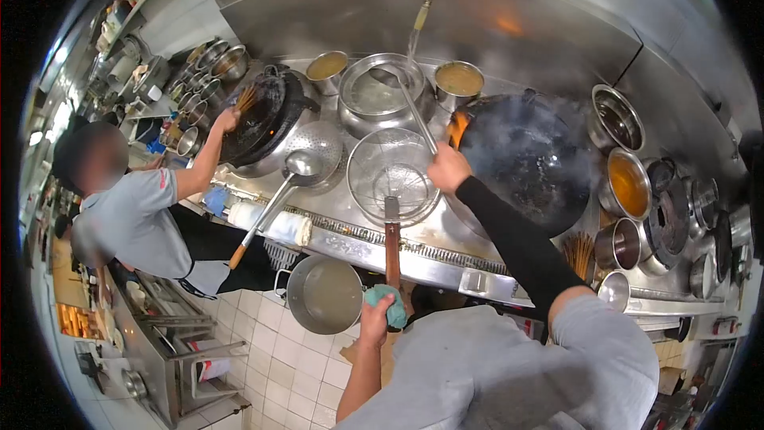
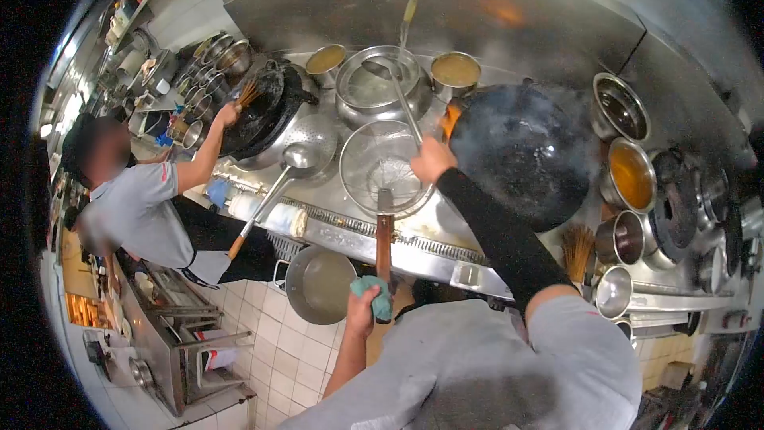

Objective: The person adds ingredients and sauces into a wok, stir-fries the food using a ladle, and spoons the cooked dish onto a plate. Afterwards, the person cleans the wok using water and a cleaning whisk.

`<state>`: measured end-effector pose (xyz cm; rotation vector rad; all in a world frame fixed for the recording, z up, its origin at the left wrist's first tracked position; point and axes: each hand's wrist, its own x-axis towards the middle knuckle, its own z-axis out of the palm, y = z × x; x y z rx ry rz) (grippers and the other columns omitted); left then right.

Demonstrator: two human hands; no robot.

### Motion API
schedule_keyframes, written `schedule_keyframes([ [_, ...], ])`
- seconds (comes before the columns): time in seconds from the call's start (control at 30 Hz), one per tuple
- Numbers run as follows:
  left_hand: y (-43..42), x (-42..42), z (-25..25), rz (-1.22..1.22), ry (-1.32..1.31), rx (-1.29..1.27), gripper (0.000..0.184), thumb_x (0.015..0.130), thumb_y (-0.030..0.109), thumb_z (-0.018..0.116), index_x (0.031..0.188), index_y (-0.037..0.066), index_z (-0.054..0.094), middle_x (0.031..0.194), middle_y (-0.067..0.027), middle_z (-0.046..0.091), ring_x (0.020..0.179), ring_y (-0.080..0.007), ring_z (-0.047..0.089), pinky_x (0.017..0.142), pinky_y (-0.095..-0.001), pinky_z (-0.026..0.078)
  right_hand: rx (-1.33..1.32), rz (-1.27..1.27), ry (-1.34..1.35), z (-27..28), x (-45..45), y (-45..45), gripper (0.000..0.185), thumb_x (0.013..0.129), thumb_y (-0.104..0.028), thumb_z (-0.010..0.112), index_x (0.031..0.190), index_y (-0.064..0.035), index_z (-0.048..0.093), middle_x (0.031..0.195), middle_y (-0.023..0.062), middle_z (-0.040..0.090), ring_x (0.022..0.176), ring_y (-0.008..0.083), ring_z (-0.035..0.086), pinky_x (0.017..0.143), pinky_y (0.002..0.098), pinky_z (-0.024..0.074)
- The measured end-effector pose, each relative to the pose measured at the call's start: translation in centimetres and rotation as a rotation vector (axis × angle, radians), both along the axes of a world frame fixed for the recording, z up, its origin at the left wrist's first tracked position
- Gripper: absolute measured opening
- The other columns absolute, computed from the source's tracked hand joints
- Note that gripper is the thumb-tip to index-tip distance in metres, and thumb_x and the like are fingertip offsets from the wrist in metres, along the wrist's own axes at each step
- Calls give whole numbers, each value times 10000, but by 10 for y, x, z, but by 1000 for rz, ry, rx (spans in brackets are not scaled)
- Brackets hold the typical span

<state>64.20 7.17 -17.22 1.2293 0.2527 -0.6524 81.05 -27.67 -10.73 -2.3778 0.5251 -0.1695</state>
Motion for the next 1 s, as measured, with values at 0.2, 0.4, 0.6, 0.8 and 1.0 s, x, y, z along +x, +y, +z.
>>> schedule_keyframes([
  [0.2,42,-6,-27,180,5,32,232,899,114,705,1090,38,600,955,-65,653,801,-192,658,687,-379,578,1061,-125,177,-18,135,20,162,871,-161,579,861,-5,621,712,170,663,676,315,669,588,460,508],
  [0.4,54,-8,-18,226,-5,59,236,892,102,705,1094,44,597,948,-58,650,813,-184,651,695,-365,574,2370,-179,-80,65,137,-17,143,886,-44,562,755,-78,518,601,-49,497,506,103,468,507,282,382],
  [0.6,34,4,25,211,-72,40,210,903,95,670,1081,15,594,910,-92,655,736,-241,693,639,-381,587,2523,-40,-356,115,100,-86,175,919,-32,549,776,-101,477,590,-57,480,488,81,490,504,256,395],
  [0.8,12,15,41,125,-84,14,193,911,97,655,1071,3,605,902,-112,667,723,-253,699,627,-377,587,2275,-63,-402,144,63,-149,104,895,-18,584,832,-49,507,629,-39,491,518,89,490,513,257,393],
  [1.0,-8,16,35,14,-99,13,221,909,124,662,1081,1,599,895,-106,654,743,-245,686,669,-395,590,1847,-76,-449,135,-30,-211,138,876,-22,606,810,-90,505,624,-50,474,516,77,453,508,252,366],
])
